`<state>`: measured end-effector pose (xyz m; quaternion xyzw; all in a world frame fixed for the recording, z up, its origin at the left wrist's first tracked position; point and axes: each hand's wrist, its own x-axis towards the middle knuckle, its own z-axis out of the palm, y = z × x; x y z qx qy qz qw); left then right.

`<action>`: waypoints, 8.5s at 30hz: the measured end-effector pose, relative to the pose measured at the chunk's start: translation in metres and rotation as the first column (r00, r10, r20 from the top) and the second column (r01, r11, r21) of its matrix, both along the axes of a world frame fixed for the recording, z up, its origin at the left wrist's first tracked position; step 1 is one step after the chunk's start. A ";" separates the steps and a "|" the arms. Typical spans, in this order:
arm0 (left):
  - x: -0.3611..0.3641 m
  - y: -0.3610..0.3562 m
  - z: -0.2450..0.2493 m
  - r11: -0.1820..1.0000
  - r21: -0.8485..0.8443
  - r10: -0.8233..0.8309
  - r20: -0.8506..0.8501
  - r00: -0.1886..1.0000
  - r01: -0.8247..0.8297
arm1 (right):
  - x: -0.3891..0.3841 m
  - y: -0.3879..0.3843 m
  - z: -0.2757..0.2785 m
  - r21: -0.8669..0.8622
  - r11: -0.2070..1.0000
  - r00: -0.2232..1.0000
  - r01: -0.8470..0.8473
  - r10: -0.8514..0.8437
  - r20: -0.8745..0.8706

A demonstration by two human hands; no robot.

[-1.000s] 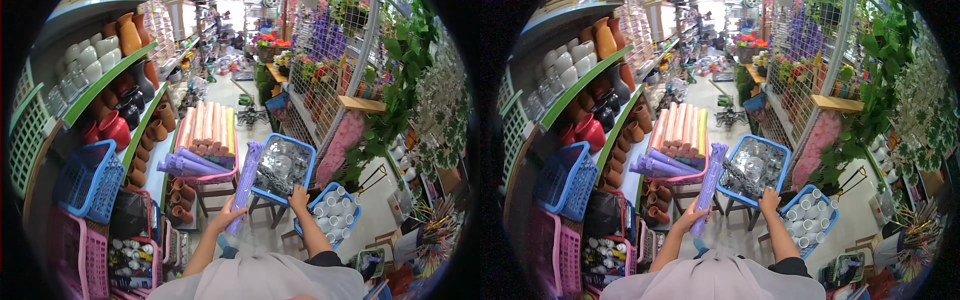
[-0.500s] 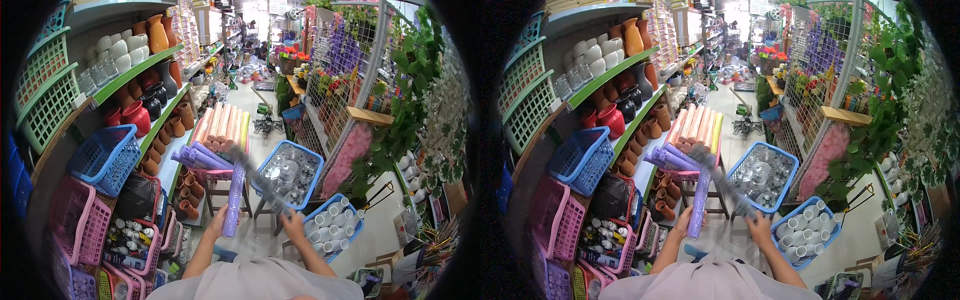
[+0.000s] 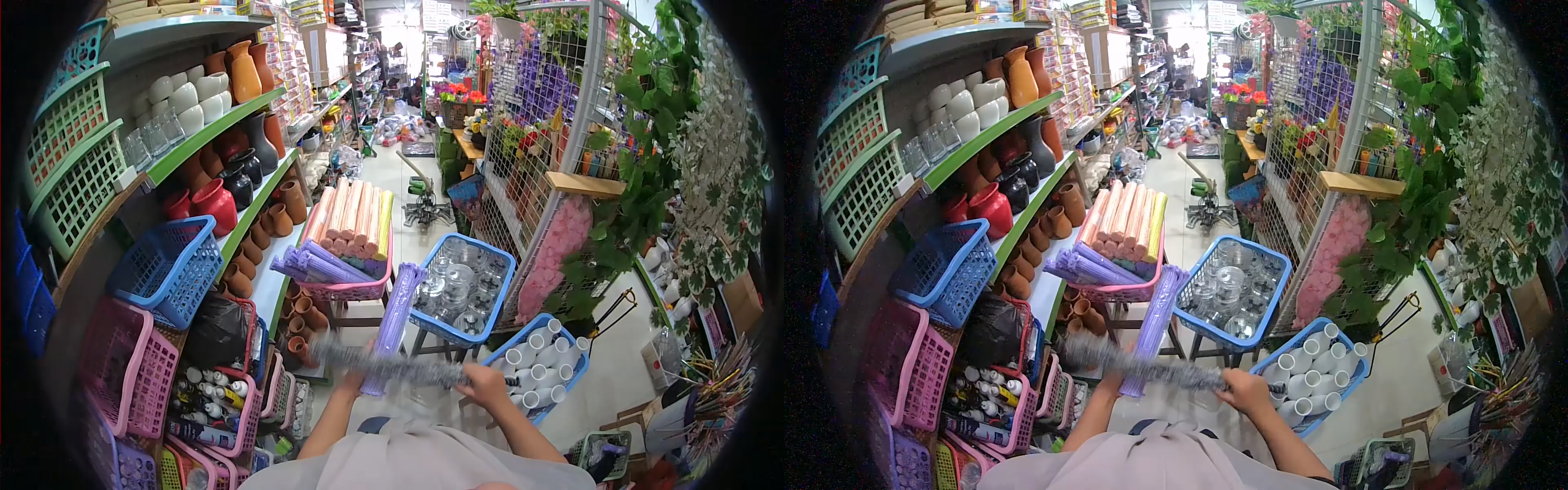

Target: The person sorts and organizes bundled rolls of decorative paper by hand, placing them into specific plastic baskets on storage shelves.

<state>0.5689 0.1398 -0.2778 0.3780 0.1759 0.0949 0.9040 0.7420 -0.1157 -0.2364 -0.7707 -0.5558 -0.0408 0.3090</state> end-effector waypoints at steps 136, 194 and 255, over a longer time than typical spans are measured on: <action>-0.006 0.001 -0.012 0.980 0.174 -0.087 -0.069 0.994 0.098 | 0.012 0.001 -0.028 -0.096 0.797 0.723 0.596 -0.584 -0.369; -0.205 -0.012 0.069 0.402 0.612 0.753 0.203 0.626 -0.681 | -0.193 0.216 0.034 0.321 0.498 0.030 -0.805 0.575 -0.818; -0.630 -0.141 0.259 -0.155 0.976 0.927 0.196 -0.320 0.152 | -0.758 0.299 0.217 -0.409 0.530 0.270 -0.742 0.796 0.542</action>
